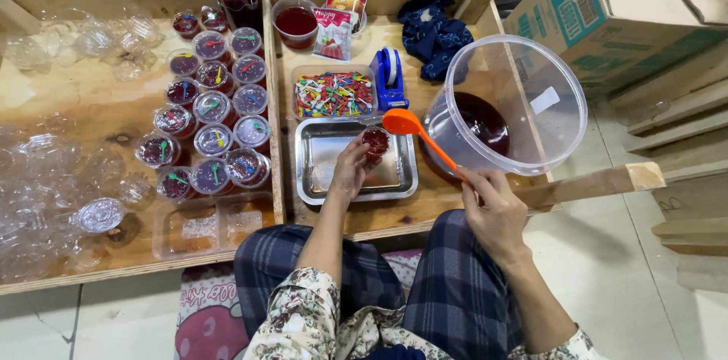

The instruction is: The person fills small plastic cups with a dark liquid from a large container using an orange scoop, then places a lid on each cup and seals it using a blue tape dispenser.

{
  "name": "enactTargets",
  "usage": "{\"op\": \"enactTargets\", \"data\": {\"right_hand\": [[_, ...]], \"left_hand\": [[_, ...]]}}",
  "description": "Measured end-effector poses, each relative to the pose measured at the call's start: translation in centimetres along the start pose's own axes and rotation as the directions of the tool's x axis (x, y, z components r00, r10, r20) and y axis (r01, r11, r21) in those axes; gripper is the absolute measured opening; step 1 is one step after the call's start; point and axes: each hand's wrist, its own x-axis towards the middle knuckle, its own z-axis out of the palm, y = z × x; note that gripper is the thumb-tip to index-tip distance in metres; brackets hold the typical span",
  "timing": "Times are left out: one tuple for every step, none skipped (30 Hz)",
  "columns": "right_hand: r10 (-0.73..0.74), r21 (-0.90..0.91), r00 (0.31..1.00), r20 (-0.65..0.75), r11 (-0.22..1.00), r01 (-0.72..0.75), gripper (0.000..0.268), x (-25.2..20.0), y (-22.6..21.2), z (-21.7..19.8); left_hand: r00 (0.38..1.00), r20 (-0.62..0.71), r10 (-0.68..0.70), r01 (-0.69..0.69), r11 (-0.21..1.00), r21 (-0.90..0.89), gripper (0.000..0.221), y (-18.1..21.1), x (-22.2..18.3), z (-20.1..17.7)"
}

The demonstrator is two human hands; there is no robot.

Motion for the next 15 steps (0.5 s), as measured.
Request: {"op": "enactTargets", "data": {"right_hand": [[-0.002, 0.001, 1.000, 0.001, 1.000, 0.002, 0.028, -0.4, 0.7, 0.6], [0.026, -0.053, 1.000, 0.010, 0.998, -0.025, 0.029, -0.7, 1.5, 1.2], [0.057, -0.108, 0.998, 0.017, 0.993, -0.055, 0.031, -1.1, 2.3, 1.8], [0.059, -0.108, 0.998, 0.016, 0.993, -0.057, 0.031, -1.4, 2.8, 3.0], [0.066, -0.126, 0.996, 0.061, 0.990, -0.058, 0.030, -1.6, 3.4, 4.1], [0.074, -0.143, 0.992, 0.105, 0.988, -0.058, 0.029, -1.8, 3.9, 5.3], [0.074, -0.143, 0.992, 0.103, 0.988, -0.059, 0.029, -2.0, 4.2, 6.8], [0.085, -0.142, 0.983, 0.162, 0.988, -0.062, 0.031, -2.1, 4.4, 8.2], [0.092, -0.139, 0.970, 0.224, 0.988, -0.062, 0.032, -2.4, 4.6, 9.7], [0.091, -0.137, 0.970, 0.226, 0.989, -0.061, 0.032, -2.2, 4.5, 10.8], [0.079, -0.113, 0.958, 0.277, 0.992, -0.050, 0.036, -2.0, 4.4, 11.9], [0.066, -0.089, 0.943, 0.327, 0.995, -0.039, 0.041, -1.8, 4.4, 13.0], [0.068, -0.088, 0.942, 0.327, 0.995, -0.042, 0.041, -1.8, 4.3, 13.7], [0.030, -0.115, 0.929, 0.369, 0.993, 0.013, 0.038, -1.9, 4.2, 14.4], [-0.009, -0.138, 0.912, 0.409, 0.988, 0.071, 0.036, -1.8, 4.1, 15.1]], "left_hand": [[1.000, -0.001, 0.001, -0.001, 1.000, -0.001, 0.049, 0.1, 0.0, 0.0], [1.000, 0.010, -0.001, 0.001, 1.000, -0.002, 0.049, 0.3, -0.1, -0.1], [1.000, 0.023, -0.005, 0.005, 1.000, 0.000, 0.048, 0.3, -0.1, 0.0], [1.000, 0.024, -0.006, 0.006, 1.000, 0.002, 0.048, 0.0, 0.2, -0.5], [1.000, 0.026, -0.010, 0.010, 1.000, -0.004, 0.049, -0.3, 0.7, -0.9], [1.000, 0.028, -0.014, 0.014, 1.000, -0.009, 0.049, -0.6, 1.1, -1.4], [0.999, 0.029, -0.013, 0.014, 1.000, -0.008, 0.049, -0.4, 0.9, -1.0], [1.000, 0.023, -0.003, 0.004, 1.000, -0.005, 0.048, -0.1, 0.6, -0.6], [1.000, 0.013, 0.007, -0.007, 1.000, -0.003, 0.048, 0.2, 0.2, -0.4], [1.000, 0.010, 0.008, -0.008, 1.000, -0.003, 0.048, 0.1, 0.3, -0.6], [1.000, 0.011, 0.005, -0.005, 1.000, -0.001, 0.048, 0.0, 0.4, -0.7], [1.000, 0.011, 0.001, -0.001, 1.000, 0.001, 0.049, -0.1, 0.5, -0.8], [1.000, 0.010, 0.000, 0.000, 1.000, 0.003, 0.049, -0.2, 0.6, -0.9], [1.000, 0.012, -0.007, 0.007, 1.000, -0.001, 0.050, -0.2, 0.7, -1.1], [1.000, 0.015, -0.011, 0.011, 1.000, -0.005, 0.050, -0.2, 0.9, -1.2]]}}
